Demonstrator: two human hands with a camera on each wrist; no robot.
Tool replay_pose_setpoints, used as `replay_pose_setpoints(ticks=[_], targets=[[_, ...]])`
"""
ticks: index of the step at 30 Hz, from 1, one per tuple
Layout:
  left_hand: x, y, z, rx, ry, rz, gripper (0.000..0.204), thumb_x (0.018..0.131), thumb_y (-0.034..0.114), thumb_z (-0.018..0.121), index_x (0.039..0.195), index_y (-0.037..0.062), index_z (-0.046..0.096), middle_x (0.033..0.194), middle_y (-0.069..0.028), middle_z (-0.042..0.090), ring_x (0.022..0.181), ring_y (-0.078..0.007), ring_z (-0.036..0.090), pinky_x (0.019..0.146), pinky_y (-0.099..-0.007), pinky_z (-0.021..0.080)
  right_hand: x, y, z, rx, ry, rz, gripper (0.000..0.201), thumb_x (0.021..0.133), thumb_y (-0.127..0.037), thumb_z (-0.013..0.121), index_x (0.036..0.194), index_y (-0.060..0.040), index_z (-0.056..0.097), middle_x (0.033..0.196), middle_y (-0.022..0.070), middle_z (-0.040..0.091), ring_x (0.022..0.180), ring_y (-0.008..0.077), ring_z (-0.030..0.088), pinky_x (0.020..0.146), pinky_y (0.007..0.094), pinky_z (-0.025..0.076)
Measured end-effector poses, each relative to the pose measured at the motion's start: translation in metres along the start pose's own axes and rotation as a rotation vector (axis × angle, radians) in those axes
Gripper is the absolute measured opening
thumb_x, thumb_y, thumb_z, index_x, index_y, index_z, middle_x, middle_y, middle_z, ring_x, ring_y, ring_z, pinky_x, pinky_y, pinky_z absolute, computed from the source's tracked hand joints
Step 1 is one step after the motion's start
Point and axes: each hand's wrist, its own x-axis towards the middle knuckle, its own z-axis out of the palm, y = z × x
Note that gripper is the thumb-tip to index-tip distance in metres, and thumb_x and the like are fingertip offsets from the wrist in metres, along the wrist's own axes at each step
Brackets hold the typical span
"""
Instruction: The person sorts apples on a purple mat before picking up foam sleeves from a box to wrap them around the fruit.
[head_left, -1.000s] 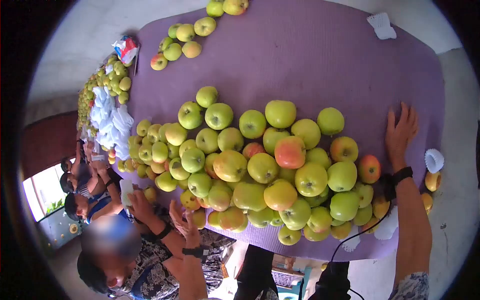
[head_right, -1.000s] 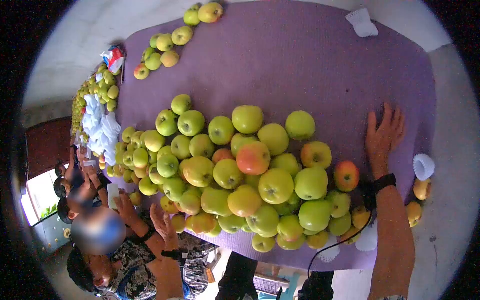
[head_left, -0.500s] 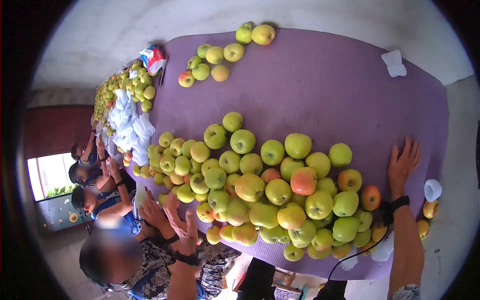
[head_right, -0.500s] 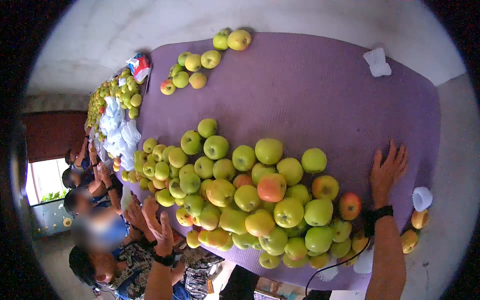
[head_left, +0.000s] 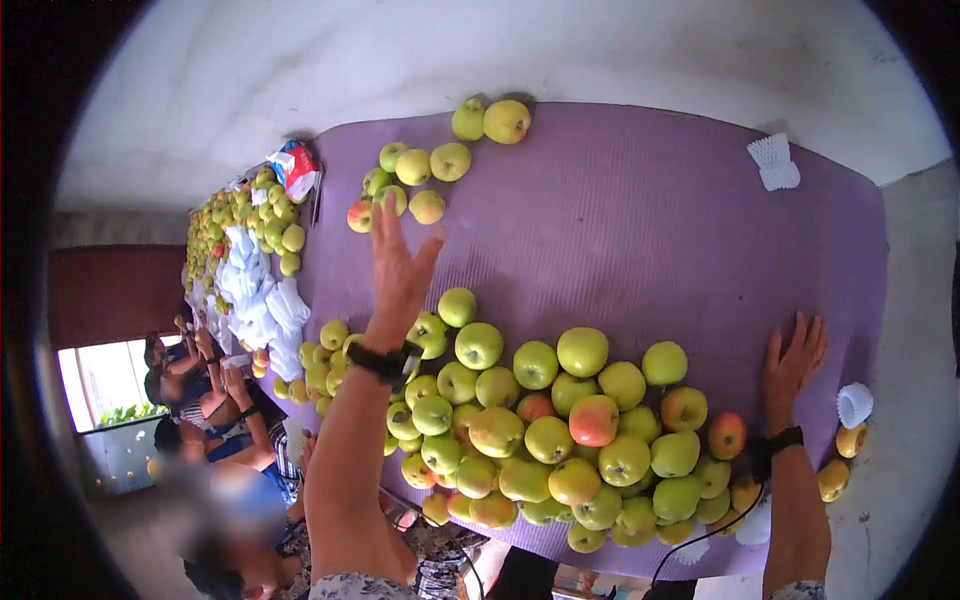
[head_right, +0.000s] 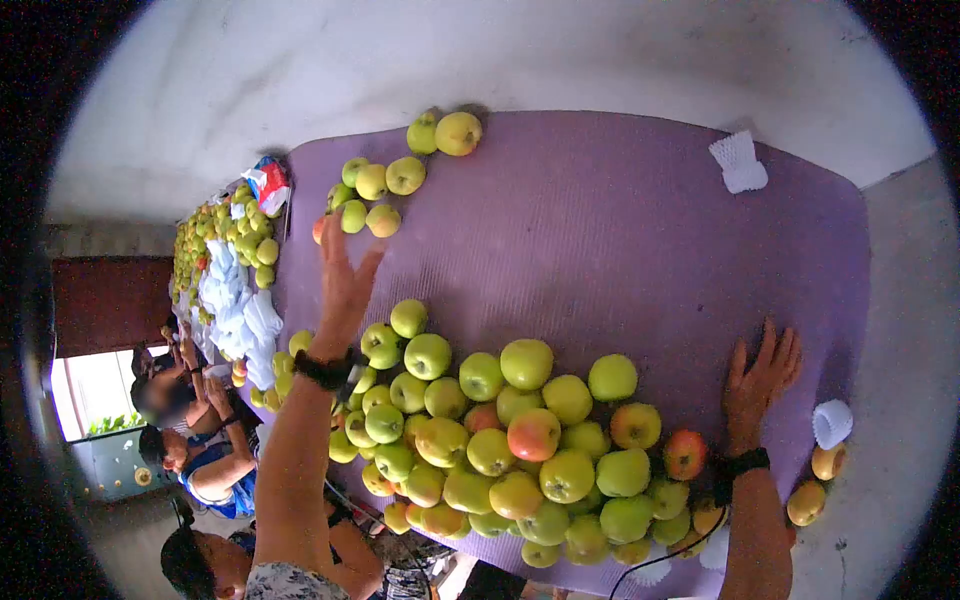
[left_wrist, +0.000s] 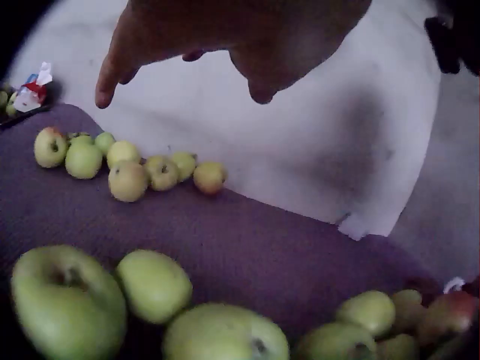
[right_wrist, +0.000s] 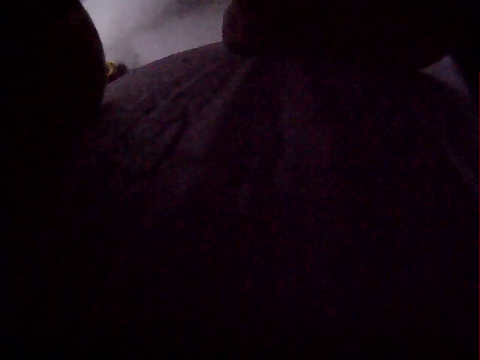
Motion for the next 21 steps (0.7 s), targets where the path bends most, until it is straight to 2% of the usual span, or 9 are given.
replay_pose_setpoints(ticks=[2, 4, 7, 8, 11, 15, 17, 21], targets=[[0.028, -0.009, 0.024, 0.028, -0.019, 0.033, 0.077, 0.082, 0.028, 0.066, 0.140, -0.0007, 0.025, 0.140, -0.0268, 0.029, 0.130, -0.0417, 0.029, 0.105, -0.0471, 0.029, 0.000, -0.001, -0.004, -0.002, 0.000, -0.002, 0.047, 0.092, -0.034, 0.047, 0.129, -0.0054, 0.045, 0.140, 0.0212, 0.034, 0.133, 0.0366, 0.026, 0.109, 0.0514, 0.016], [0.050, -0.020, 0.043, 0.110, -0.128, 0.070, 0.082, 0.079, 0.036, 0.068, 0.140, 0.0001, 0.025, 0.141, -0.0284, 0.029, 0.130, -0.0431, 0.028, 0.104, -0.0472, 0.029, 0.002, -0.002, -0.008, 0.025, -0.040, -0.006, 0.049, 0.091, -0.033, 0.047, 0.131, -0.0052, 0.043, 0.141, 0.0215, 0.032, 0.133, 0.0371, 0.025, 0.109, 0.0514, 0.015], [0.076, -0.024, 0.062, 0.187, -0.142, 0.113, 0.086, 0.077, 0.041, 0.069, 0.140, 0.0025, 0.025, 0.140, -0.0283, 0.030, 0.130, -0.0434, 0.029, 0.104, -0.0475, 0.029, 0.000, 0.006, 0.000, -0.013, -0.044, -0.020, 0.050, 0.091, -0.033, 0.047, 0.132, -0.0052, 0.041, 0.142, 0.0214, 0.031, 0.134, 0.0375, 0.024, 0.109, 0.0516, 0.014], [0.081, -0.025, 0.068, 0.199, -0.183, 0.069, 0.088, 0.075, 0.043, 0.070, 0.141, 0.0042, 0.026, 0.140, -0.0279, 0.031, 0.130, -0.0431, 0.029, 0.102, -0.0495, 0.031, 0.000, 0.006, 0.000, -0.018, -0.042, -0.016, 0.050, 0.091, -0.033, 0.047, 0.132, -0.0052, 0.041, 0.142, 0.0214, 0.031, 0.134, 0.0375, 0.024, 0.109, 0.0516, 0.014], [0.095, -0.034, 0.082, 0.130, -0.231, 0.081, 0.090, 0.072, 0.041, 0.073, 0.140, 0.0048, 0.027, 0.140, -0.0268, 0.031, 0.130, -0.0427, 0.030, 0.101, -0.0505, 0.032, 0.003, -0.002, -0.006, 0.005, -0.076, 0.017, 0.050, 0.091, -0.032, 0.047, 0.133, -0.0053, 0.040, 0.143, 0.0216, 0.030, 0.135, 0.0374, 0.022, 0.109, 0.0520, 0.014], [0.100, -0.047, 0.091, 0.131, -0.187, 0.119, 0.090, 0.069, 0.038, 0.076, 0.140, 0.0060, 0.029, 0.136, -0.0249, 0.035, 0.125, -0.0436, 0.035, 0.098, -0.0492, 0.036, 0.001, -0.003, -0.007, 0.045, -0.101, 0.033, 0.051, 0.090, -0.031, 0.048, 0.133, -0.0058, 0.040, 0.143, 0.0216, 0.029, 0.135, 0.0368, 0.021, 0.109, 0.0524, 0.013], [0.104, -0.039, 0.083, 0.263, -0.235, -0.001, 0.086, 0.068, 0.034, 0.077, 0.138, 0.0102, 0.032, 0.130, -0.0233, 0.039, 0.118, -0.0435, 0.040, 0.096, -0.0477, 0.038, 0.000, -0.003, -0.004, 0.053, -0.110, 0.036, 0.051, 0.090, -0.031, 0.048, 0.133, -0.0062, 0.040, 0.143, 0.0212, 0.028, 0.136, 0.0368, 0.021, 0.109, 0.0525, 0.013], [0.095, -0.057, 0.087, 0.312, -0.210, -0.005, 0.080, 0.068, 0.033, 0.077, 0.135, 0.0146, 0.037, 0.125, -0.0218, 0.041, 0.112, -0.0430, 0.042, 0.092, -0.0485, 0.040, -0.001, -0.004, -0.005, 0.048, -0.110, 0.036, 0.050, 0.090, -0.031, 0.048, 0.133, -0.0072, 0.041, 0.144, 0.0195, 0.029, 0.136, 0.0364, 0.021, 0.109, 0.0526, 0.013]])
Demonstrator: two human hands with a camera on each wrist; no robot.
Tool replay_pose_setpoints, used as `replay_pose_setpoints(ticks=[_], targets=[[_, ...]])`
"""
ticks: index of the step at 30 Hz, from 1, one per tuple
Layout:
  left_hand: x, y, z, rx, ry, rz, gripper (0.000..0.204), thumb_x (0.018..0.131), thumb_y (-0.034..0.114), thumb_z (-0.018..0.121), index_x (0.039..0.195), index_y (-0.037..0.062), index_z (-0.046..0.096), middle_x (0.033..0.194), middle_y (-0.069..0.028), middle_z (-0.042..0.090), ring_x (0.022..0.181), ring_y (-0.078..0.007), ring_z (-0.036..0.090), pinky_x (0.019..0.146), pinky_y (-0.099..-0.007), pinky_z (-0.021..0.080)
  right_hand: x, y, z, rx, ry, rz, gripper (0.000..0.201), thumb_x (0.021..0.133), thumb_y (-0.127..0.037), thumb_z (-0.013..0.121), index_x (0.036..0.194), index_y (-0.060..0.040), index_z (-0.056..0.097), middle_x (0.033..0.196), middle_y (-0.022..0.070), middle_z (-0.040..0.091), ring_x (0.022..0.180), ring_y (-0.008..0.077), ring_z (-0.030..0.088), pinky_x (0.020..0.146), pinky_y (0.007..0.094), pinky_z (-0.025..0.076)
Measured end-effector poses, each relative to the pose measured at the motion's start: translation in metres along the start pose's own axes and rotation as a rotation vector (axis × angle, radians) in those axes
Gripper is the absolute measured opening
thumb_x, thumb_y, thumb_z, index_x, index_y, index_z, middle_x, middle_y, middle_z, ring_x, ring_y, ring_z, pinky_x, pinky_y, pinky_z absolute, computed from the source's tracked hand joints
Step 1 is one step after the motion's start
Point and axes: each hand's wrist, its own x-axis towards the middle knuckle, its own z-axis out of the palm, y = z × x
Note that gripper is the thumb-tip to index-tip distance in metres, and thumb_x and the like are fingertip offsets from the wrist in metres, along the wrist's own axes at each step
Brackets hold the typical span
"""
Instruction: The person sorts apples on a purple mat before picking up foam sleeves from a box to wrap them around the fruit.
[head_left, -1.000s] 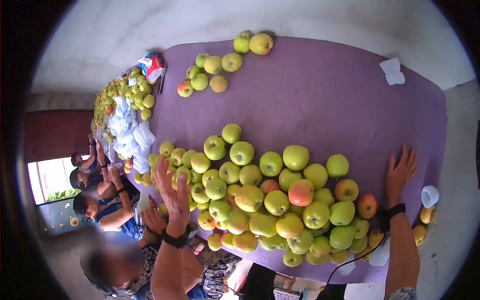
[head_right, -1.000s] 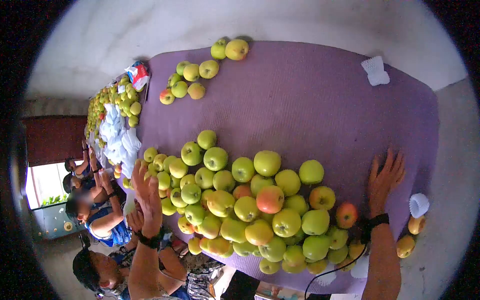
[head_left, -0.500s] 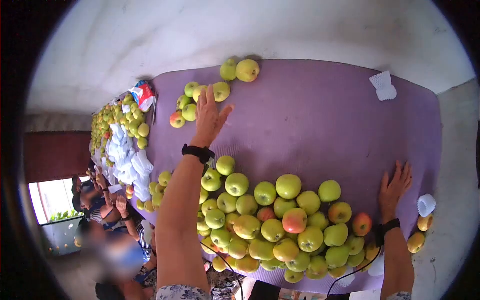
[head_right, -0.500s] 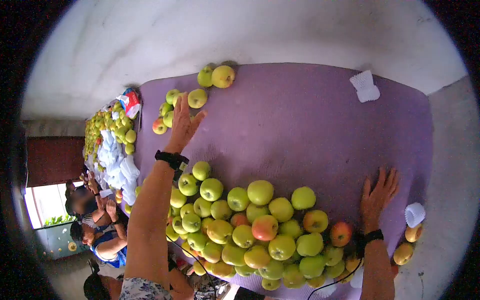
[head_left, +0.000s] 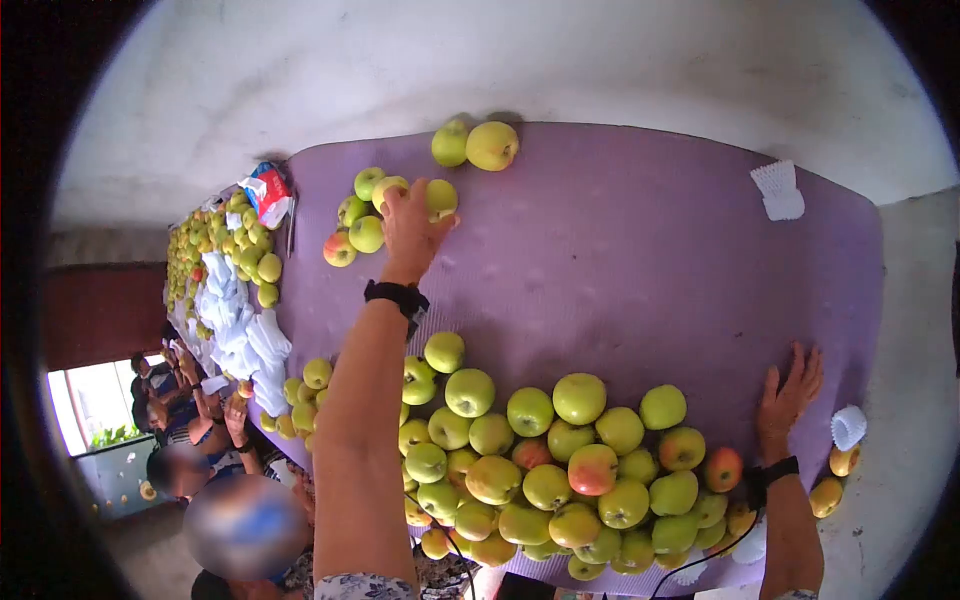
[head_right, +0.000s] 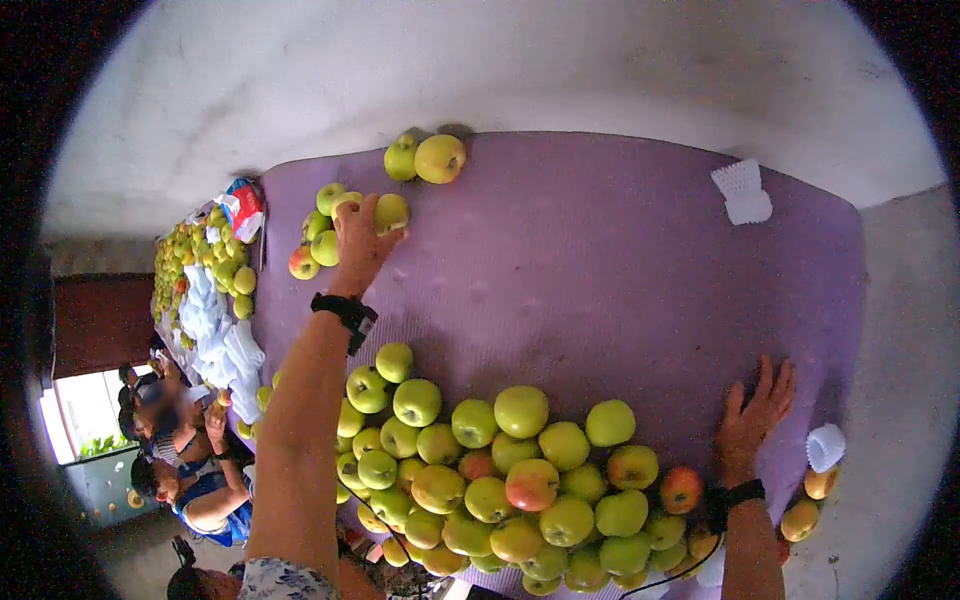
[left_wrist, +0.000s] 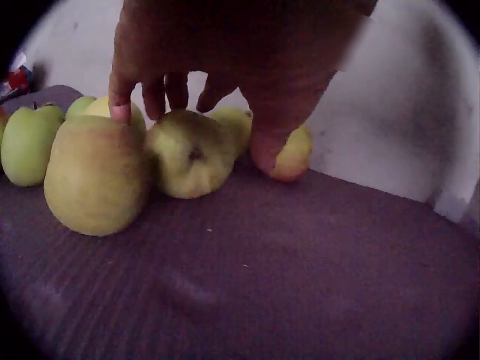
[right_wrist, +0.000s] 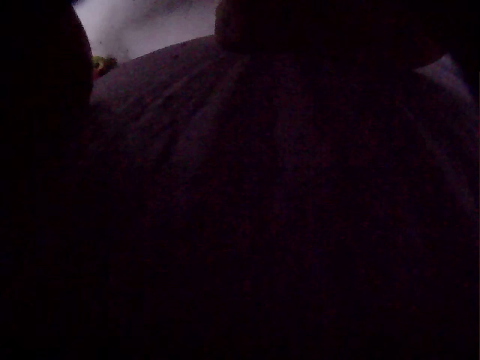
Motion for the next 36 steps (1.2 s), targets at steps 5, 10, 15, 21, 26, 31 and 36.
replay_pose_setpoints(ticks=[5, 10, 15, 21, 26, 31, 36], targets=[[-0.013, 0.006, 0.007, -0.119, 0.009, -0.043, 0.063, 0.072, 0.035, 0.072, 0.124, 0.0173, 0.042, 0.118, -0.0125, 0.051, 0.103, -0.0349, 0.054, 0.084, -0.0480, 0.043, -0.002, 0.002, 0.004, -0.012, 0.008, -0.006, 0.050, 0.091, -0.031, 0.047, 0.134, -0.0076, 0.041, 0.144, 0.0189, 0.030, 0.135, 0.0361, 0.022, 0.109, 0.0518, 0.013], [-0.009, 0.001, 0.009, -0.059, 0.010, -0.113, 0.052, 0.076, 0.041, 0.066, 0.116, 0.0152, 0.043, 0.107, -0.0134, 0.058, 0.090, -0.0345, 0.060, 0.076, -0.0481, 0.046, -0.001, 0.005, 0.005, -0.039, 0.019, 0.000, 0.050, 0.091, -0.032, 0.047, 0.135, -0.0084, 0.040, 0.145, 0.0177, 0.029, 0.136, 0.0350, 0.021, 0.110, 0.0491, 0.013], [-0.021, -0.003, 0.004, -0.066, 0.023, -0.177, 0.050, 0.078, 0.046, 0.062, 0.110, 0.0115, 0.047, 0.096, -0.0166, 0.063, 0.084, -0.0374, 0.062, 0.070, -0.0495, 0.047, -0.005, 0.010, 0.010, -0.028, 0.037, 0.004, 0.050, 0.091, -0.033, 0.047, 0.135, -0.0089, 0.040, 0.144, 0.0178, 0.029, 0.135, 0.0350, 0.023, 0.110, 0.0489, 0.014], [-0.052, -0.006, -0.031, -0.168, -0.363, -0.152, 0.052, 0.073, 0.049, 0.063, 0.102, 0.0069, 0.054, 0.084, -0.0201, 0.064, 0.086, -0.0393, 0.061, 0.074, -0.0485, 0.046, -0.005, 0.016, 0.016, -0.086, 0.045, -0.020, 0.050, 0.093, -0.034, 0.045, 0.136, -0.0095, 0.038, 0.144, 0.0179, 0.030, 0.134, 0.0351, 0.026, 0.109, 0.0483, 0.016], [-0.089, -0.041, -0.034, -0.323, -0.391, 0.111, 0.055, 0.068, 0.047, 0.068, 0.102, 0.0043, 0.061, 0.084, -0.0218, 0.063, 0.091, -0.0375, 0.059, 0.078, -0.0449, 0.045, -0.005, 0.008, 0.010, -0.082, 0.006, -0.008, 0.049, 0.095, -0.034, 0.042, 0.138, -0.0124, 0.037, 0.145, 0.0171, 0.029, 0.134, 0.0337, 0.025, 0.109, 0.0473, 0.016], [-0.099, -0.050, -0.051, -0.422, -0.696, 0.011, 0.051, 0.073, 0.037, 0.067, 0.106, -0.0009, 0.057, 0.092, -0.0169, 0.063, 0.086, -0.0243, 0.059, 0.080, -0.0373, 0.046, -0.006, 0.019, 0.023, -0.058, 0.105, -0.060, 0.049, 0.095, -0.035, 0.042, 0.138, -0.0134, 0.038, 0.144, 0.0165, 0.031, 0.134, 0.0323, 0.026, 0.109, 0.0452, 0.016], [-0.120, -0.067, -0.055, -0.447, -0.609, -0.160, 0.048, 0.072, 0.037, 0.068, 0.101, -0.0006, 0.060, 0.087, -0.0131, 0.061, 0.083, -0.0213, 0.057, 0.076, -0.0349, 0.045, -0.005, 0.026, 0.025, -0.089, 0.100, -0.067, 0.049, 0.094, -0.035, 0.044, 0.137, -0.0122, 0.039, 0.143, 0.0174, 0.032, 0.133, 0.0335, 0.027, 0.108, 0.0464, 0.018]])
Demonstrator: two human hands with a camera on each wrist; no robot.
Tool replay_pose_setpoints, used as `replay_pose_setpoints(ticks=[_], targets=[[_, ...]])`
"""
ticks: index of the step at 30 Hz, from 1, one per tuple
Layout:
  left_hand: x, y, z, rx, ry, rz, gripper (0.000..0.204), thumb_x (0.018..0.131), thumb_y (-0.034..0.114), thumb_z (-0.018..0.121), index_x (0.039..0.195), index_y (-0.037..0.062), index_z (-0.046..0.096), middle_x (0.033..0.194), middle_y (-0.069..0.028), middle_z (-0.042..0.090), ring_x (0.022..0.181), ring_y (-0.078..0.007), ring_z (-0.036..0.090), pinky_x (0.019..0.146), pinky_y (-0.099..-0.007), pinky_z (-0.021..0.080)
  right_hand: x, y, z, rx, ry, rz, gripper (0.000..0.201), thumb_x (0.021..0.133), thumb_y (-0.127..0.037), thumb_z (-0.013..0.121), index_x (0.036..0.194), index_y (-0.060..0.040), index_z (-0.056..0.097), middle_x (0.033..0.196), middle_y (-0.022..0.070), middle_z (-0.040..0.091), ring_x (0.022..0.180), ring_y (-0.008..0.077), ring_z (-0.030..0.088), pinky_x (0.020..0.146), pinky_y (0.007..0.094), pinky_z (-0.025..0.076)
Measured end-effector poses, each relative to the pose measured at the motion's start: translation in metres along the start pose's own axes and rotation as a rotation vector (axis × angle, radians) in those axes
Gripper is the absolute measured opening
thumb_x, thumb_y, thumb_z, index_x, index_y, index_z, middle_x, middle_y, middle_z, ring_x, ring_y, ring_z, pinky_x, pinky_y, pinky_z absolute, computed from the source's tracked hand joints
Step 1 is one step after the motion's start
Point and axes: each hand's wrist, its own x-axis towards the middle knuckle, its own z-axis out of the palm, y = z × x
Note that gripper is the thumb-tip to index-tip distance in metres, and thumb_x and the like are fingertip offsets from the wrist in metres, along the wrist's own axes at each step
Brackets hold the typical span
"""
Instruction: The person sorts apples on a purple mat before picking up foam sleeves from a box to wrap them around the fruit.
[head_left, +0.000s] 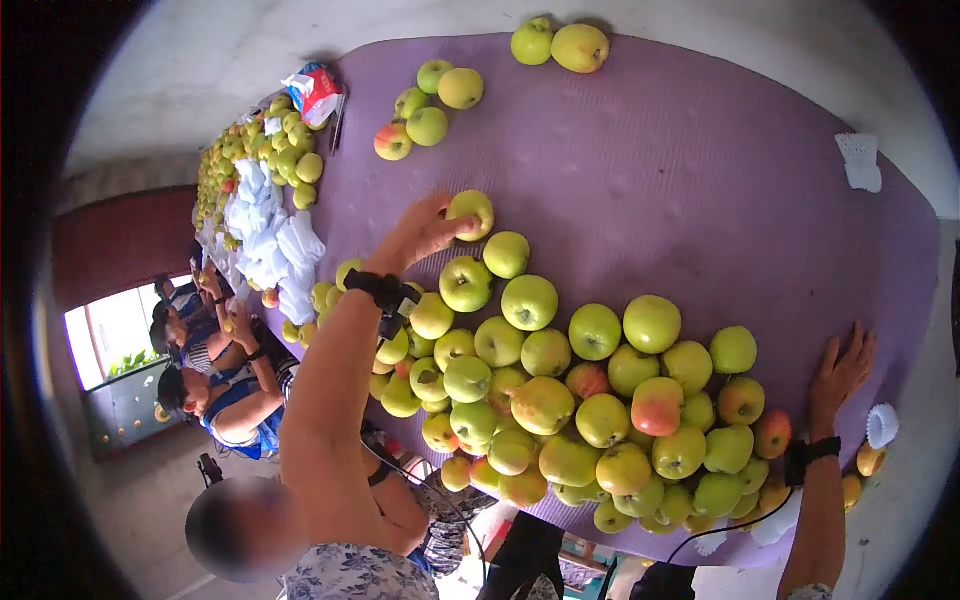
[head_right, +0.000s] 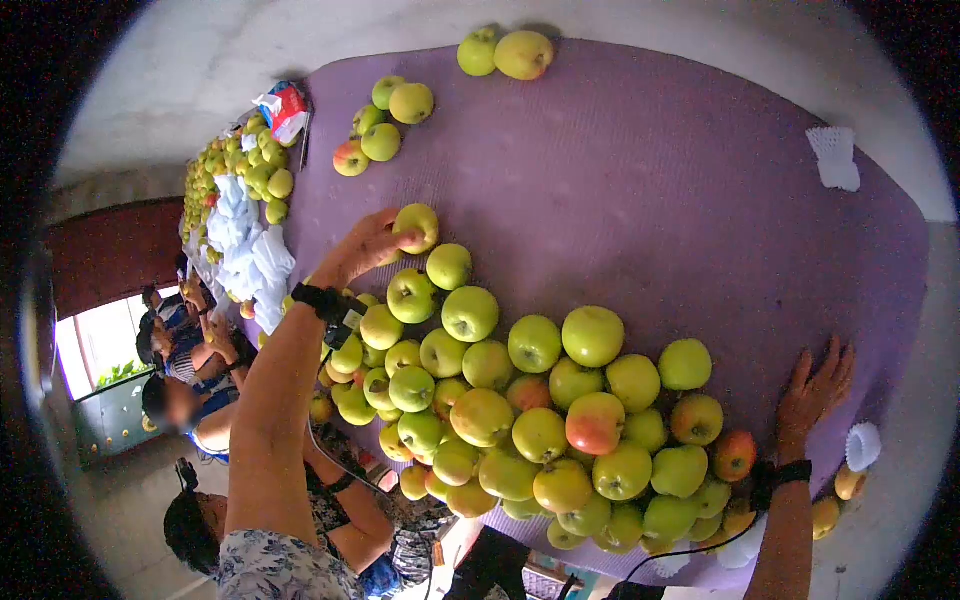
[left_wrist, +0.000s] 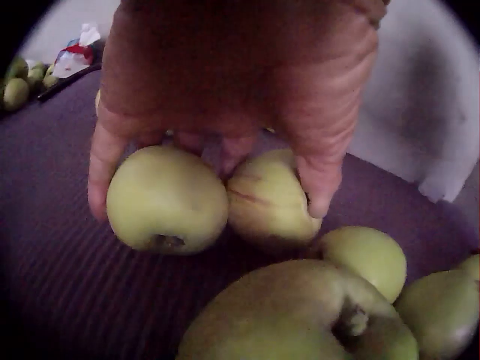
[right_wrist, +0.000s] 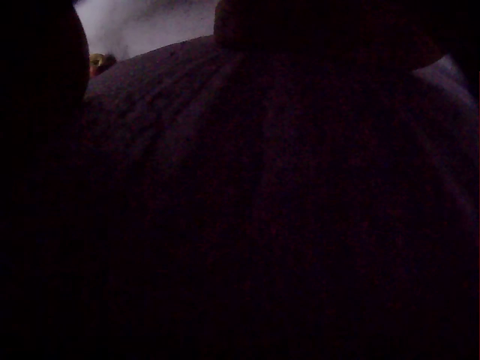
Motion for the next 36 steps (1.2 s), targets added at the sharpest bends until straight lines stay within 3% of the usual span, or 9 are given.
replay_pose_setpoints(ticks=[4, 10, 15, 17, 21, 24, 26, 29, 36], targets=[[-0.012, -0.026, -0.001, -0.100, 0.001, -0.224, 0.047, 0.072, 0.040, 0.071, 0.094, -0.0006, 0.061, 0.081, -0.0087, 0.057, 0.077, -0.0195, 0.053, 0.070, -0.0342, 0.043, 0.000, -0.002, -0.002, -0.025, -0.026, 0.032, 0.048, 0.094, -0.037, 0.042, 0.137, -0.0142, 0.039, 0.143, 0.0166, 0.032, 0.134, 0.0319, 0.025, 0.109, 0.0454, 0.015], [-0.034, -0.025, -0.006, 0.019, -0.033, -0.163, 0.044, 0.071, 0.037, 0.072, 0.090, -0.0001, 0.059, 0.077, -0.0082, 0.054, 0.074, -0.0194, 0.052, 0.066, -0.0347, 0.042, 0.003, -0.001, 0.001, -0.020, 0.025, -0.004, 0.049, 0.094, -0.036, 0.042, 0.137, -0.0126, 0.039, 0.143, 0.0170, 0.032, 0.134, 0.0316, 0.026, 0.109, 0.0453, 0.015], [-0.031, -0.013, -0.009, 0.028, -0.065, -0.267, 0.053, 0.068, 0.037, 0.075, 0.103, -0.0008, 0.061, 0.090, -0.0135, 0.062, 0.081, -0.0229, 0.057, 0.073, -0.0367, 0.044, 0.004, -0.004, 0.000, 0.007, 0.032, 0.000, 0.049, 0.094, -0.036, 0.043, 0.136, -0.0117, 0.040, 0.143, 0.0172, 0.033, 0.134, 0.0322, 0.027, 0.108, 0.0463, 0.017], [-0.025, -0.032, -0.004, 0.130, 0.088, -0.017, 0.059, 0.068, 0.037, 0.075, 0.109, -0.0024, 0.058, 0.102, -0.0169, 0.063, 0.088, -0.0249, 0.059, 0.076, -0.0382, 0.045, 0.005, -0.003, -0.001, -0.004, 0.045, -0.002, 0.049, 0.094, -0.036, 0.043, 0.136, -0.0117, 0.041, 0.142, 0.0174, 0.034, 0.133, 0.0324, 0.028, 0.108, 0.0465, 0.018], [-0.011, -0.014, -0.014, 0.029, 0.092, -0.027, 0.058, 0.071, 0.037, 0.074, 0.111, 0.0007, 0.055, 0.103, -0.0145, 0.058, 0.099, -0.0247, 0.055, 0.086, -0.0358, 0.043, 0.004, -0.004, -0.002, -0.020, 0.037, -0.004, 0.049, 0.094, -0.036, 0.043, 0.136, -0.0110, 0.041, 0.142, 0.0174, 0.034, 0.133, 0.0327, 0.028, 0.108, 0.0458, 0.018], [0.004, -0.001, -0.019, 0.113, 0.099, -0.249, 0.067, 0.071, 0.034, 0.075, 0.122, 0.0001, 0.048, 0.113, -0.0224, 0.055, 0.108, -0.0323, 0.054, 0.089, -0.0399, 0.044, 0.007, -0.007, -0.004, -0.022, 0.023, -0.002, 0.049, 0.094, -0.036, 0.043, 0.136, -0.0107, 0.041, 0.143, 0.0174, 0.033, 0.134, 0.0325, 0.027, 0.109, 0.0454, 0.017], [0.011, 0.012, -0.011, 0.312, 0.479, -0.119, 0.066, 0.072, 0.034, 0.074, 0.125, 0.0042, 0.047, 0.119, -0.0239, 0.049, 0.113, -0.0365, 0.048, 0.091, -0.0418, 0.043, 0.007, -0.008, -0.006, -0.010, 0.024, -0.013, 0.049, 0.094, -0.036, 0.043, 0.136, -0.0106, 0.041, 0.143, 0.0174, 0.033, 0.134, 0.0324, 0.026, 0.109, 0.0453, 0.016], [0.029, 0.012, -0.012, 0.407, 0.739, 0.128, 0.070, 0.074, 0.034, 0.073, 0.132, 0.0113, 0.040, 0.132, -0.0239, 0.037, 0.120, -0.0404, 0.040, 0.093, -0.0449, 0.041, 0.006, -0.012, -0.011, 0.002, 0.009, 0.013, 0.049, 0.094, -0.035, 0.043, 0.136, -0.0100, 0.041, 0.144, 0.0173, 0.032, 0.135, 0.0322, 0.025, 0.109, 0.0452, 0.016], [0.093, 0.041, -0.041, 0.631, 0.657, 0.150, 0.097, 0.068, 0.048, 0.075, 0.143, 0.0145, 0.024, 0.142, -0.0315, 0.021, 0.132, -0.0479, 0.023, 0.105, -0.0524, 0.027, 0.006, -0.018, -0.017, 0.016, -0.053, 0.074, 0.048, 0.093, -0.029, 0.045, 0.136, -0.0097, 0.040, 0.145, 0.0168, 0.030, 0.135, 0.0326, 0.025, 0.109, 0.0460, 0.017]])
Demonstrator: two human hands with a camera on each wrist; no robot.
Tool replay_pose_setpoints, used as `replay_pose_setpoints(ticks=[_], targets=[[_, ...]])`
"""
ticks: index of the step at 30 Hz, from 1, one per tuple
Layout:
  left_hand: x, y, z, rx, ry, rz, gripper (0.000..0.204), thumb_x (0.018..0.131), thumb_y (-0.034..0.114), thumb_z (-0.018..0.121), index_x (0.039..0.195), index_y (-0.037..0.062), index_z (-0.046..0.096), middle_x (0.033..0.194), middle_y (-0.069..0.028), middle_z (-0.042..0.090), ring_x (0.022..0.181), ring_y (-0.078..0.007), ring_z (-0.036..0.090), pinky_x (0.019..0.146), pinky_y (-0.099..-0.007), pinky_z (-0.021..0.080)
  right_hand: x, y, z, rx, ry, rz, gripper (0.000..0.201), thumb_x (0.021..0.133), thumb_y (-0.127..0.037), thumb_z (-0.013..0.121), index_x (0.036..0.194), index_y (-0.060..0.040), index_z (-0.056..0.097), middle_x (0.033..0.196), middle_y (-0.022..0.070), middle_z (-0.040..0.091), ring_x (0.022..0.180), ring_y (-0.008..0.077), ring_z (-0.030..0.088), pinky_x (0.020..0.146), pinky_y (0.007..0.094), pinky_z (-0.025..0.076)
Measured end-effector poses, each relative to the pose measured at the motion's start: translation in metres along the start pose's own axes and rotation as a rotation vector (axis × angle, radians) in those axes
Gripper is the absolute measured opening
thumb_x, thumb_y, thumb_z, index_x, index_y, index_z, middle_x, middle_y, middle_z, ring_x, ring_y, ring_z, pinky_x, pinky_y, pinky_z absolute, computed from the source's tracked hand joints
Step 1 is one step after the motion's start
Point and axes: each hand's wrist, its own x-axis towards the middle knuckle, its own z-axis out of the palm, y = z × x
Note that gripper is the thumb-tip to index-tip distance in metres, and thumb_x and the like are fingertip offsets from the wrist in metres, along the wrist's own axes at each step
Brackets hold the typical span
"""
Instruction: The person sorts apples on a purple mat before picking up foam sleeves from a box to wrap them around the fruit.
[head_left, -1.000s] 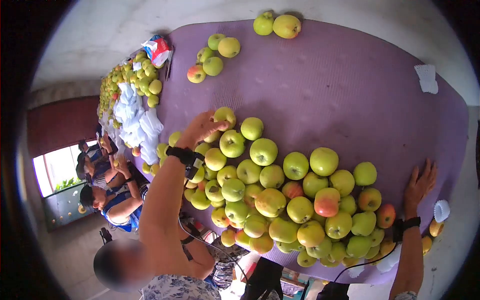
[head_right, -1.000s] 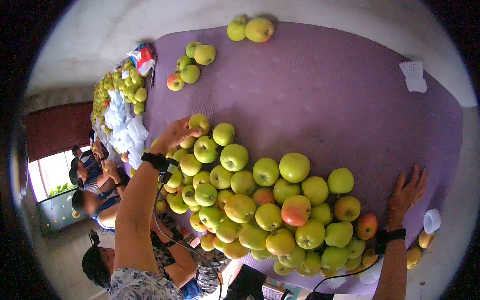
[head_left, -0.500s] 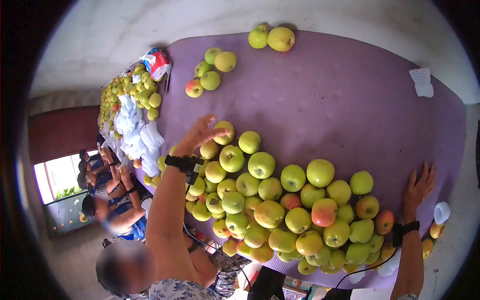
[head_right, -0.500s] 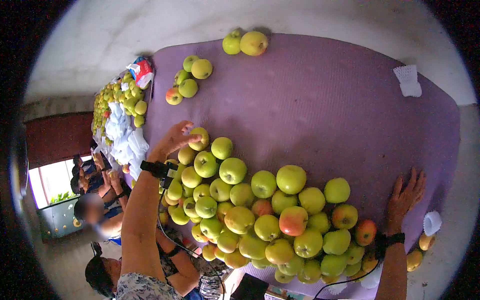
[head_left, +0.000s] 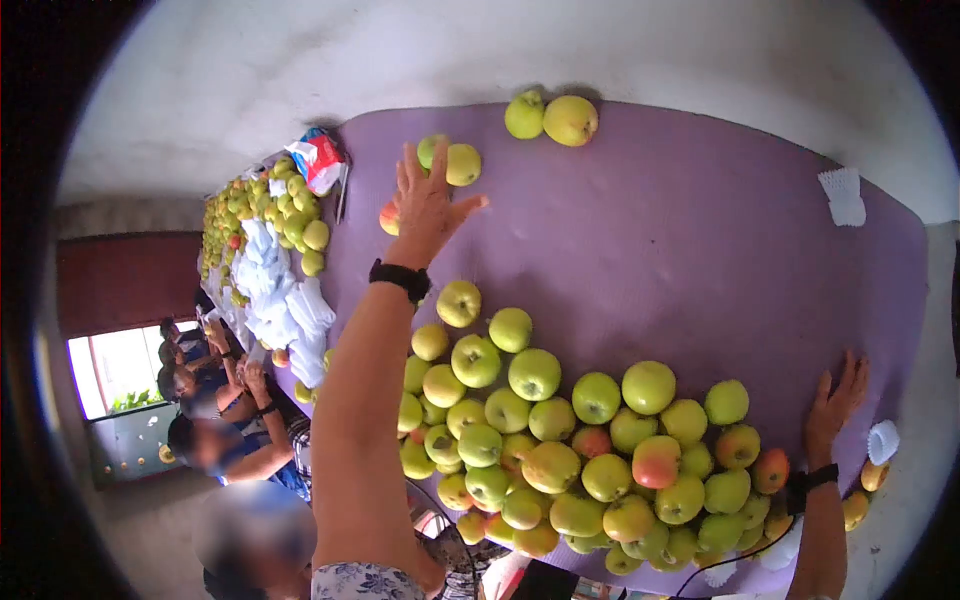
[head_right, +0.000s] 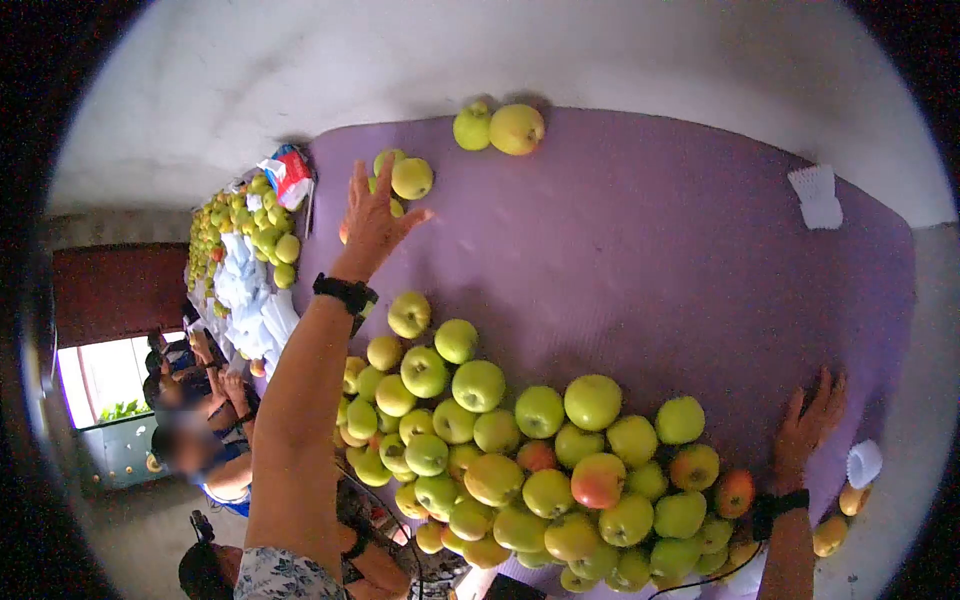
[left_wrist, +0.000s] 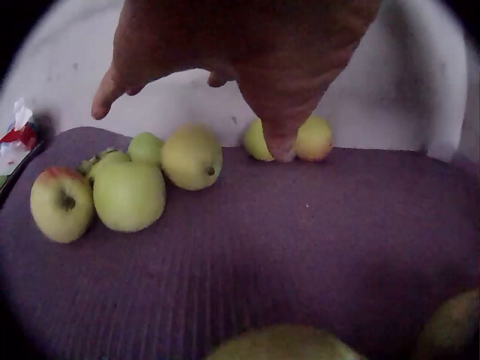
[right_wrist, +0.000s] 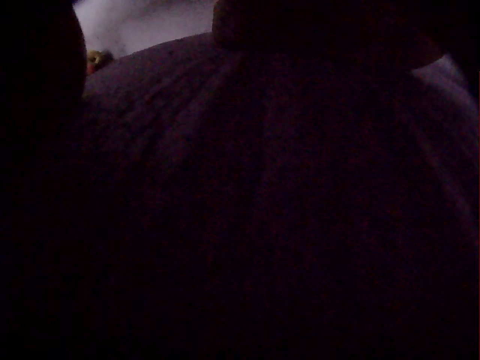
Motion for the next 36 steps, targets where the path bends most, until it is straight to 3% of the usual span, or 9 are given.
replay_pose_setpoints(ticks=[2, 5, 9, 12, 14, 20, 29, 32, 36], targets=[[0.021, -0.006, 0.009, -0.168, -0.104, -0.062, 0.101, 0.066, 0.056, 0.073, 0.145, 0.0200, 0.021, 0.148, -0.0243, 0.014, 0.134, -0.0487, 0.015, 0.101, -0.0634, 0.024, 0.000, 0.005, 0.002, 0.048, 0.009, 0.004, 0.047, 0.093, -0.029, 0.045, 0.136, -0.0102, 0.041, 0.145, 0.0169, 0.029, 0.134, 0.0337, 0.025, 0.110, 0.0470, 0.017], [0.035, -0.001, 0.006, -0.122, -0.178, -0.078, 0.098, 0.068, 0.066, 0.065, 0.143, 0.0140, 0.027, 0.145, -0.0285, 0.020, 0.134, -0.0467, 0.019, 0.106, -0.0538, 0.025, -0.001, 0.004, 0.004, 0.023, 0.038, -0.026, 0.048, 0.092, -0.027, 0.046, 0.136, -0.0096, 0.040, 0.146, 0.0160, 0.029, 0.134, 0.0339, 0.025, 0.110, 0.0472, 0.016], [0.046, -0.016, 0.024, -0.111, -0.168, -0.052, 0.089, 0.073, 0.064, 0.062, 0.140, 0.0121, 0.035, 0.141, -0.0277, 0.028, 0.131, -0.0464, 0.025, 0.105, -0.0545, 0.026, -0.002, 0.000, -0.001, 0.029, 0.014, 0.001, 0.048, 0.091, -0.024, 0.047, 0.136, -0.0094, 0.041, 0.146, 0.0155, 0.028, 0.134, 0.0341, 0.025, 0.110, 0.0477, 0.016], [0.049, -0.035, 0.047, -0.171, -0.157, 0.027, 0.079, 0.077, 0.061, 0.060, 0.134, 0.0088, 0.043, 0.136, -0.0271, 0.036, 0.127, -0.0461, 0.031, 0.102, -0.0552, 0.029, -0.003, 0.000, 0.000, 0.047, 0.010, 0.001, 0.047, 0.091, -0.022, 0.047, 0.136, -0.0094, 0.041, 0.145, 0.0159, 0.029, 0.134, 0.0341, 0.025, 0.110, 0.0475, 0.015], [0.056, -0.068, 0.091, -0.095, -0.027, 0.239, 0.076, 0.076, 0.060, 0.060, 0.133, 0.0121, 0.044, 0.135, -0.0248, 0.034, 0.127, -0.0437, 0.028, 0.096, -0.0638, 0.028, -0.002, 0.004, 0.002, 0.058, 0.001, 0.001, 0.047, 0.091, -0.022, 0.047, 0.136, -0.0094, 0.041, 0.145, 0.0163, 0.029, 0.134, 0.0340, 0.025, 0.110, 0.0472, 0.015], [0.038, -0.022, 0.020, -0.044, -0.138, -0.049, 0.067, 0.076, 0.056, 0.062, 0.128, 0.0162, 0.049, 0.127, -0.0222, 0.039, 0.120, -0.0422, 0.036, 0.094, -0.0584, 0.033, -0.004, 0.010, 0.007, 0.004, 0.017, -0.032, 0.048, 0.095, -0.032, 0.040, 0.138, -0.0104, 0.038, 0.147, 0.0157, 0.028, 0.136, 0.0329, 0.024, 0.109, 0.0475, 0.015], [0.031, -0.048, 0.028, -0.120, -0.109, -0.039, 0.065, 0.071, 0.055, 0.067, 0.125, 0.0226, 0.051, 0.126, -0.0183, 0.040, 0.109, -0.0400, 0.050, 0.091, -0.0570, 0.037, 0.001, 0.009, 0.008, 0.068, 0.002, -0.042, 0.047, 0.093, -0.026, 0.044, 0.137, -0.0095, 0.040, 0.145, 0.0161, 0.030, 0.135, 0.0327, 0.025, 0.110, 0.0459, 0.016], [0.033, -0.057, 0.037, -0.217, -0.174, -0.051, 0.071, 0.071, 0.058, 0.066, 0.129, 0.0234, 0.047, 0.134, -0.0212, 0.035, 0.123, -0.0401, 0.039, 0.096, -0.0538, 0.035, -0.003, 0.009, 0.010, 0.058, 0.009, -0.011, 0.047, 0.094, -0.027, 0.044, 0.137, -0.0096, 0.039, 0.146, 0.0153, 0.029, 0.135, 0.0325, 0.025, 0.110, 0.0467, 0.015], [0.033, -0.051, 0.017, -0.196, -0.257, -0.092, 0.073, 0.069, 0.058, 0.068, 0.129, 0.0231, 0.048, 0.133, -0.0224, 0.037, 0.121, -0.0412, 0.041, 0.098, -0.0516, 0.035, -0.004, 0.006, 0.005, 0.015, 0.008, -0.001, 0.048, 0.095, -0.032, 0.040, 0.138, -0.0122, 0.038, 0.146, 0.0142, 0.030, 0.135, 0.0319, 0.025, 0.110, 0.0469, 0.014]])
